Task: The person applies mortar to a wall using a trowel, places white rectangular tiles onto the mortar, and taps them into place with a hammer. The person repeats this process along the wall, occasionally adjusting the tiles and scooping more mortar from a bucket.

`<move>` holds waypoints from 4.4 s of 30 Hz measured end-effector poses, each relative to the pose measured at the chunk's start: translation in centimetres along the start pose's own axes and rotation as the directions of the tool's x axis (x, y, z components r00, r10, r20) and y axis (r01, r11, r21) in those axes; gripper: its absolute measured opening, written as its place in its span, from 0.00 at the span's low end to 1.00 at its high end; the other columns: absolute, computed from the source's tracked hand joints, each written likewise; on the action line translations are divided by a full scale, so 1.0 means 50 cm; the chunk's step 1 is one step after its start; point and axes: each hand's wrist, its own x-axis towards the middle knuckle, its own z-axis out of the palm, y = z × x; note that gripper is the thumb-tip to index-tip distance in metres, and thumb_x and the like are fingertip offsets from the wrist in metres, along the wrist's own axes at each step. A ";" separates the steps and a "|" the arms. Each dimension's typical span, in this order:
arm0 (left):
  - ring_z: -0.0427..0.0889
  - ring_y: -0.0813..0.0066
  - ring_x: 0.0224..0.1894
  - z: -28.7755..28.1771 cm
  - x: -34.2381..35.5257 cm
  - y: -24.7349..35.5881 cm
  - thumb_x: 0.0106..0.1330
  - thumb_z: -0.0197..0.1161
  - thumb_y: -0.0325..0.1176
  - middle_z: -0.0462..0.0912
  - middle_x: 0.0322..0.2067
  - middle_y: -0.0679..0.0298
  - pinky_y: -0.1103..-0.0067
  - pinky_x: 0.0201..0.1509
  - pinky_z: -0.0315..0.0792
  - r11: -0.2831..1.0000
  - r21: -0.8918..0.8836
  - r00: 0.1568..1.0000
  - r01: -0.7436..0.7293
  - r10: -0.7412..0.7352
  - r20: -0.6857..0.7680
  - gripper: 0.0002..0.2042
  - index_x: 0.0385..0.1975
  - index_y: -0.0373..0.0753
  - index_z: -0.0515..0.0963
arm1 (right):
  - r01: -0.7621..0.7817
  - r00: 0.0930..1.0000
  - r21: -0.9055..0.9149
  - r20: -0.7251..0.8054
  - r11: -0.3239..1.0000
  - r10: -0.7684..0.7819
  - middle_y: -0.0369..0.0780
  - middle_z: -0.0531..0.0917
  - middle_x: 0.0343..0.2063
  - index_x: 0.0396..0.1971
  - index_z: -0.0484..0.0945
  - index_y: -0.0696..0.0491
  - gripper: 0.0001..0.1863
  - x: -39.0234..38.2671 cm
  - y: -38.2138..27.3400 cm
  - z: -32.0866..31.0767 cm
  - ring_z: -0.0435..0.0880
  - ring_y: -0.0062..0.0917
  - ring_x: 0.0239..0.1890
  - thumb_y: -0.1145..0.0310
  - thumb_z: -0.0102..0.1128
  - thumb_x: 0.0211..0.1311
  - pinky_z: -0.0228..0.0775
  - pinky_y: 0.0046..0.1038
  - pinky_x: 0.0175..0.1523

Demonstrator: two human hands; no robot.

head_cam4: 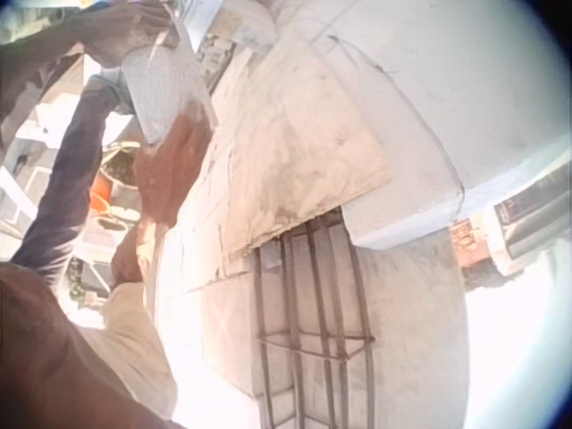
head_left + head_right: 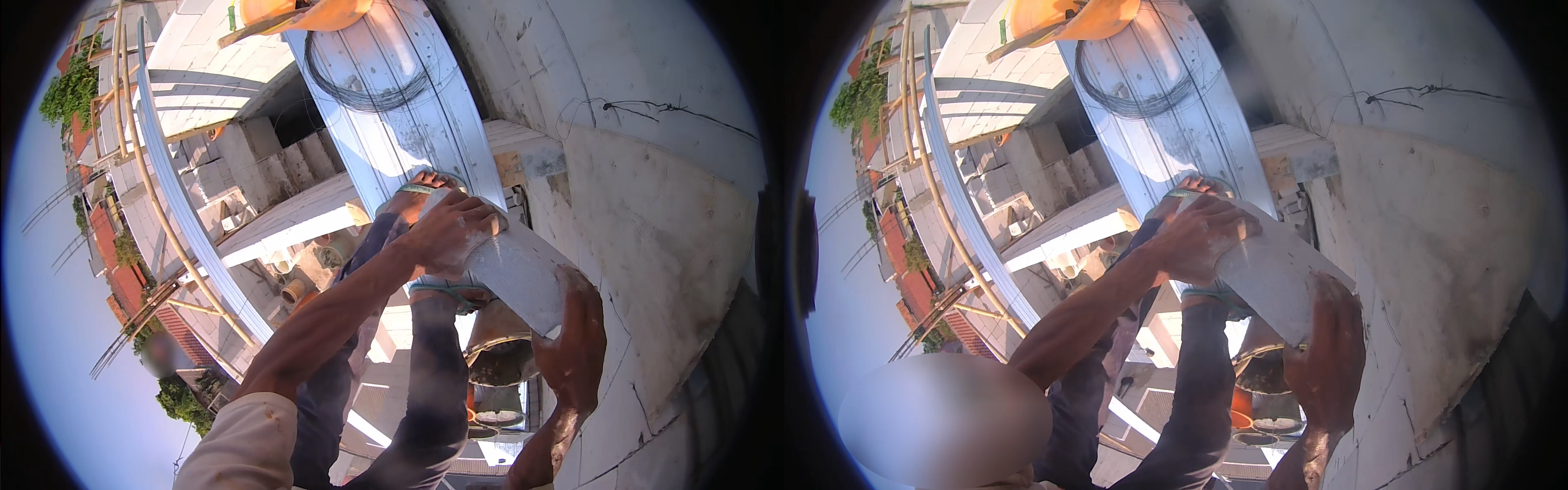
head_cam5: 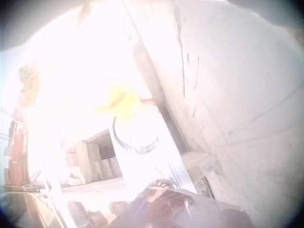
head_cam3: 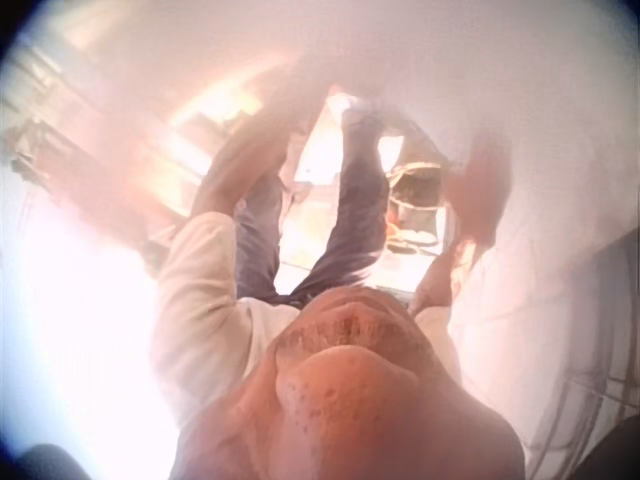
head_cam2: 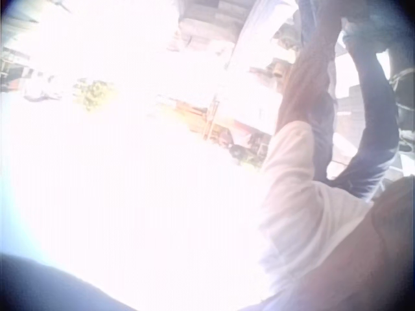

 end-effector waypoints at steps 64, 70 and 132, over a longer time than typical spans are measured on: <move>0.68 0.42 0.65 -0.014 -0.029 -0.156 0.45 0.71 0.31 0.66 0.61 0.45 0.53 0.66 0.67 0.870 0.093 0.870 0.485 -0.469 -0.152 0.42 0.67 0.38 0.67 | -0.270 0.963 0.664 0.197 0.697 0.185 0.47 0.85 0.50 0.57 0.81 0.54 0.27 -0.419 -0.123 0.268 0.82 0.43 0.54 0.62 0.76 0.58 0.73 0.43 0.62; 0.73 0.40 0.62 -0.454 0.103 -0.311 0.55 0.65 0.41 0.67 0.61 0.40 0.58 0.68 0.69 0.661 0.174 0.508 0.730 -0.354 -0.786 0.42 0.71 0.30 0.61 | -0.284 0.958 0.660 0.226 0.696 0.177 0.46 0.85 0.51 0.58 0.81 0.53 0.27 -0.427 -0.120 0.260 0.82 0.43 0.55 0.61 0.76 0.59 0.72 0.43 0.63; 0.79 0.53 0.57 -0.002 -0.473 0.492 0.58 0.72 0.39 0.81 0.54 0.58 0.59 0.62 0.73 0.574 0.284 0.619 0.768 -0.779 -0.099 0.22 0.52 0.38 0.79 | 0.725 0.683 0.003 -0.133 0.689 -0.718 0.35 0.84 0.18 0.21 0.87 0.45 0.02 0.103 -0.232 0.018 0.85 0.29 0.28 0.68 0.68 0.50 0.69 0.30 0.46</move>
